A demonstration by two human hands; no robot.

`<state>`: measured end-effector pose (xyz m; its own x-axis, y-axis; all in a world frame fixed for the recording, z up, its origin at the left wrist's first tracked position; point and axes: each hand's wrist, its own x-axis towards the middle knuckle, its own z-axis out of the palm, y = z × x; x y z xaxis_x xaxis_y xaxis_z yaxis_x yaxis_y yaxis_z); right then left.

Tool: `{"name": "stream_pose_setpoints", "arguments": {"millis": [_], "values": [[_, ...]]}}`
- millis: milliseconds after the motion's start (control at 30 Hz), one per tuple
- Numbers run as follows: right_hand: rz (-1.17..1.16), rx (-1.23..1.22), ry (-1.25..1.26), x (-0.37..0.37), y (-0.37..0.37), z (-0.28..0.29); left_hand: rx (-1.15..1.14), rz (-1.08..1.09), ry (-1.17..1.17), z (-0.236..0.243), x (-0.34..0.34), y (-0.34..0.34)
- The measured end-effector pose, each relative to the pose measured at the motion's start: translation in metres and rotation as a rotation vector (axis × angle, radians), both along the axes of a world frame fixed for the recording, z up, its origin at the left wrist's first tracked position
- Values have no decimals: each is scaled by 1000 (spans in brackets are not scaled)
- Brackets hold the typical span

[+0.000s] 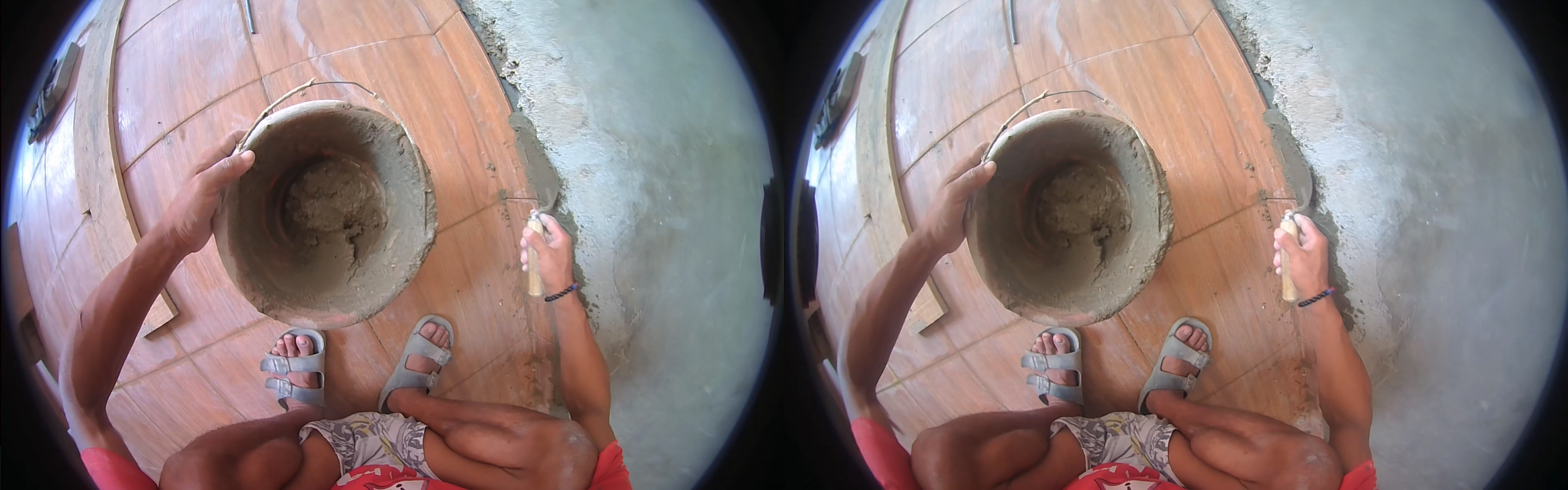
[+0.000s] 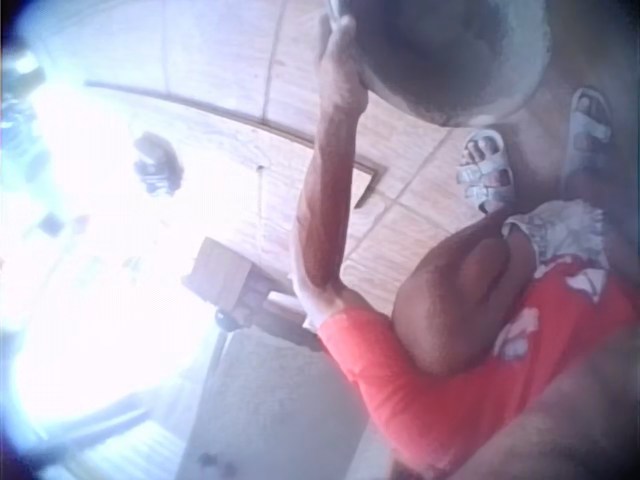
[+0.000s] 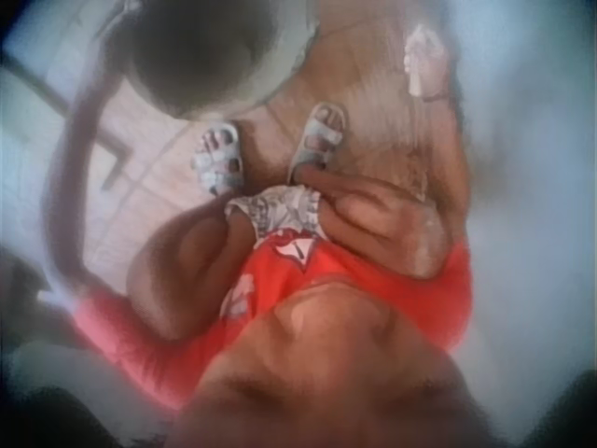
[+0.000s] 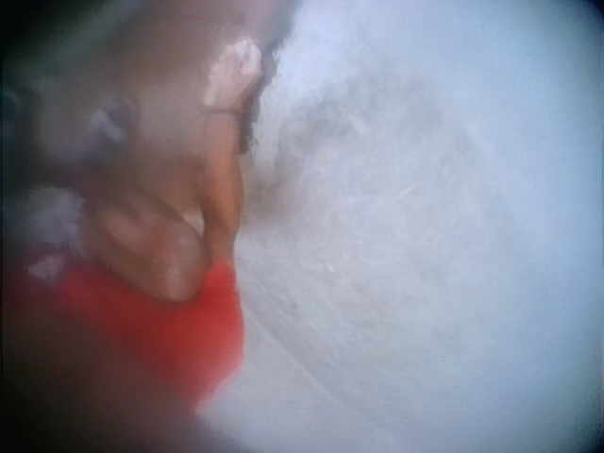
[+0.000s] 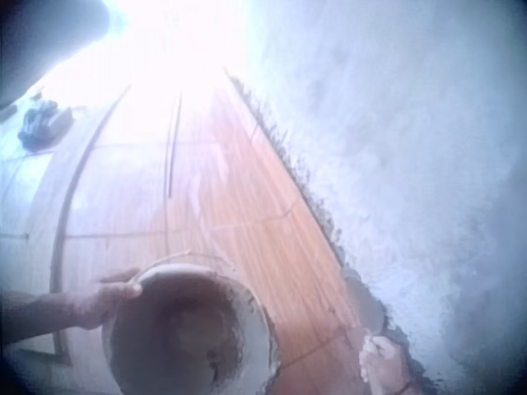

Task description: The person scoops cement from a bucket using a trowel and applies it to the floor along the base of a wall. The person repeatedly spreads the cement to cover the gap between the wall and the tiled floor.

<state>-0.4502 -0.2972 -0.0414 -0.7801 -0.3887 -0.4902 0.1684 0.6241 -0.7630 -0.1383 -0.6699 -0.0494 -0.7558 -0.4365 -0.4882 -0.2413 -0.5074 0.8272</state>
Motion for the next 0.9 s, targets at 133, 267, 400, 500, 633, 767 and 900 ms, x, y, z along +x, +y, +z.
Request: {"name": "stream_pose_setpoints", "arguments": {"millis": [133, 267, 400, 500, 633, 767, 900], "values": [[14, 19, -33, -3, 12, 26, -25, 2, -19, 8, -5, 4], [28, 35, -17, 0, 18, 42, -38, 1, -14, 1, 0, -2], [12, 44, -24, 3, 23, 61, -48, 2, -46, 7, -3, 1], [32, 84, 54, 10, 20, 64, -16, 18, -33, 3, -2, 0], [124, 132, 315, 17, 25, 58, -35, -7, -43, 4, -3, -2], [220, 141, 475, 26, 20, 36, -56, -6, -60, 7, -5, 0], [258, 158, 244, 38, -18, 14, -29, 54, -65, 6, -2, 1]]}}
